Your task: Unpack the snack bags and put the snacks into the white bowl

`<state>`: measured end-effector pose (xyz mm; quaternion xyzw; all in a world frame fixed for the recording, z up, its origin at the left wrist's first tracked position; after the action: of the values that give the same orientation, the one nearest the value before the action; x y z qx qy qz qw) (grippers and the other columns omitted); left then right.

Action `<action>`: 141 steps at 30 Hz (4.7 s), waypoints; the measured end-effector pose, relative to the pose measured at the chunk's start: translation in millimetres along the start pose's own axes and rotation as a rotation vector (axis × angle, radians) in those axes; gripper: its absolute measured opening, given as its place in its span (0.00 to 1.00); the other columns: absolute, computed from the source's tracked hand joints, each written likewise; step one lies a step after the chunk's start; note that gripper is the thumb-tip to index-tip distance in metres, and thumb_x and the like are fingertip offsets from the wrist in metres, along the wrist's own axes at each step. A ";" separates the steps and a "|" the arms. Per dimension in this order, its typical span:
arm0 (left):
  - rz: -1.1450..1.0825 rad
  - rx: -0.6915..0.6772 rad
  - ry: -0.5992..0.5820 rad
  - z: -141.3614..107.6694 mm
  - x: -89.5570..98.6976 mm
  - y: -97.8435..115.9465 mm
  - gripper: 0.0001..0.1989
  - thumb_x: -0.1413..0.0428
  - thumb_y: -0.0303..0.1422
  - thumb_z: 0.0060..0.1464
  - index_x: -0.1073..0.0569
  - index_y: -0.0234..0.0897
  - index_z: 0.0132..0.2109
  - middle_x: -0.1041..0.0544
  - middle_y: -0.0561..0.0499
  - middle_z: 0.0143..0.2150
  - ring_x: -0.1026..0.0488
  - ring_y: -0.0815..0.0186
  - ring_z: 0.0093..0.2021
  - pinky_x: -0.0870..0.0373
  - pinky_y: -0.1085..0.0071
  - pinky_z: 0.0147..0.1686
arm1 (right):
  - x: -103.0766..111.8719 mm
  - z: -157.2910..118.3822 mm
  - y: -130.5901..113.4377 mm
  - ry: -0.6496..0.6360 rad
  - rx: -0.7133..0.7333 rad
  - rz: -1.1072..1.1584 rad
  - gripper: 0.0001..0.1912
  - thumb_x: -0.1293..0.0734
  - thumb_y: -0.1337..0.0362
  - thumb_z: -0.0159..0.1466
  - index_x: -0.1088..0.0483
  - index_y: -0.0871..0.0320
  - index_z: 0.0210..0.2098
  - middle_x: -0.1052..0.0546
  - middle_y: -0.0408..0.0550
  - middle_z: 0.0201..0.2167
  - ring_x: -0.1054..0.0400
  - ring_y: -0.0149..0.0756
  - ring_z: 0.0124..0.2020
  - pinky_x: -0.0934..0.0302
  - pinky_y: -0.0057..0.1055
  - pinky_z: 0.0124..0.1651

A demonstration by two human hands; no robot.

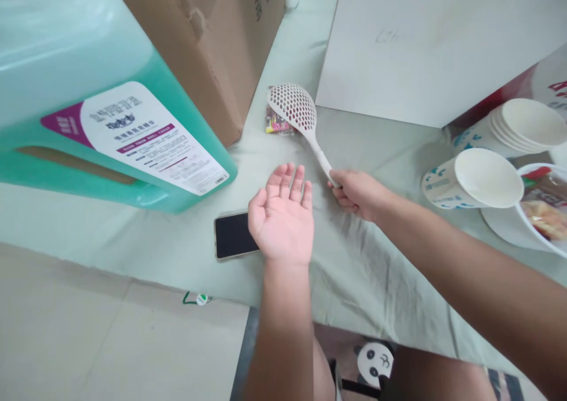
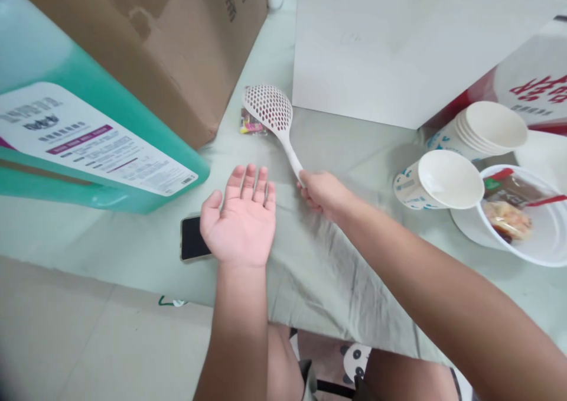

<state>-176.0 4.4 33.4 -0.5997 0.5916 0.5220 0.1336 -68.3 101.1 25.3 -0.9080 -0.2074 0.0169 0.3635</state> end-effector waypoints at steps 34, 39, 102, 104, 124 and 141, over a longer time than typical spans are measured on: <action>0.207 0.002 0.071 9.1 -3.9 -17.6 0.10 0.46 0.37 0.57 0.22 0.40 0.41 0.18 0.47 0.50 0.22 0.61 0.60 0.24 0.69 0.59 | 78.1 -81.9 79.4 0.148 0.566 -0.520 0.11 0.39 0.62 0.67 0.25 0.51 0.42 0.17 0.49 0.33 0.21 0.43 0.36 0.30 0.39 0.45; 0.210 0.070 0.101 7.5 -4.4 -22.3 0.11 0.47 0.36 0.56 0.22 0.38 0.41 0.18 0.45 0.47 0.20 0.61 0.56 0.25 0.68 0.57 | 22.0 -26.9 15.9 0.140 1.065 -0.780 0.26 0.38 0.72 0.61 0.30 0.54 0.59 0.25 0.56 0.63 0.30 0.48 0.64 0.35 0.47 0.65; 0.397 0.711 -0.457 -88.6 -44.6 -236.2 0.21 0.41 0.48 0.56 0.22 0.41 0.51 0.20 0.47 0.42 0.21 0.64 0.41 0.22 0.68 0.44 | 265.5 -103.7 199.5 0.807 0.842 -0.858 0.06 0.35 0.61 0.65 0.27 0.55 0.37 0.22 0.56 0.37 0.30 0.52 0.41 0.37 0.48 0.46; 0.424 0.667 -0.420 -85.7 -42.8 -235.0 0.20 0.43 0.47 0.59 0.23 0.42 0.52 0.19 0.47 0.46 0.19 0.61 0.45 0.22 0.65 0.48 | 266.5 -106.4 195.2 0.782 0.817 -0.754 0.05 0.35 0.60 0.65 0.29 0.54 0.37 0.22 0.53 0.33 0.31 0.48 0.36 0.37 0.44 0.40; 0.554 0.597 -0.499 -89.0 -37.3 -244.4 0.22 0.38 0.49 0.60 0.24 0.41 0.54 0.16 0.48 0.39 0.18 0.62 0.32 0.22 0.69 0.30 | 185.7 -117.6 192.9 -0.236 0.310 0.514 0.26 0.30 0.37 0.62 0.32 0.54 0.36 0.28 0.38 0.18 0.37 0.29 0.17 0.43 0.29 0.22; 0.466 0.497 -0.401 -91.1 -36.6 -248.0 0.15 0.43 0.44 0.67 0.25 0.43 0.54 0.19 0.47 0.55 0.18 0.59 0.53 0.21 0.68 0.43 | 184.9 -113.7 194.9 -0.217 0.206 0.499 0.29 0.27 0.36 0.59 0.34 0.55 0.34 0.19 0.45 0.23 0.27 0.31 0.18 0.39 0.26 0.22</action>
<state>86.2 20.0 -13.1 -0.2850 0.7824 0.4858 0.2657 192.2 -27.8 1.1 -0.8822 -0.0126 0.2240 0.4140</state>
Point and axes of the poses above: each hand's wrist, its own z-axis towards the middle knuckle, its own x-axis out of the back of the hand, y = z × x, the point moved 4 cm from there along z, towards the middle knuckle
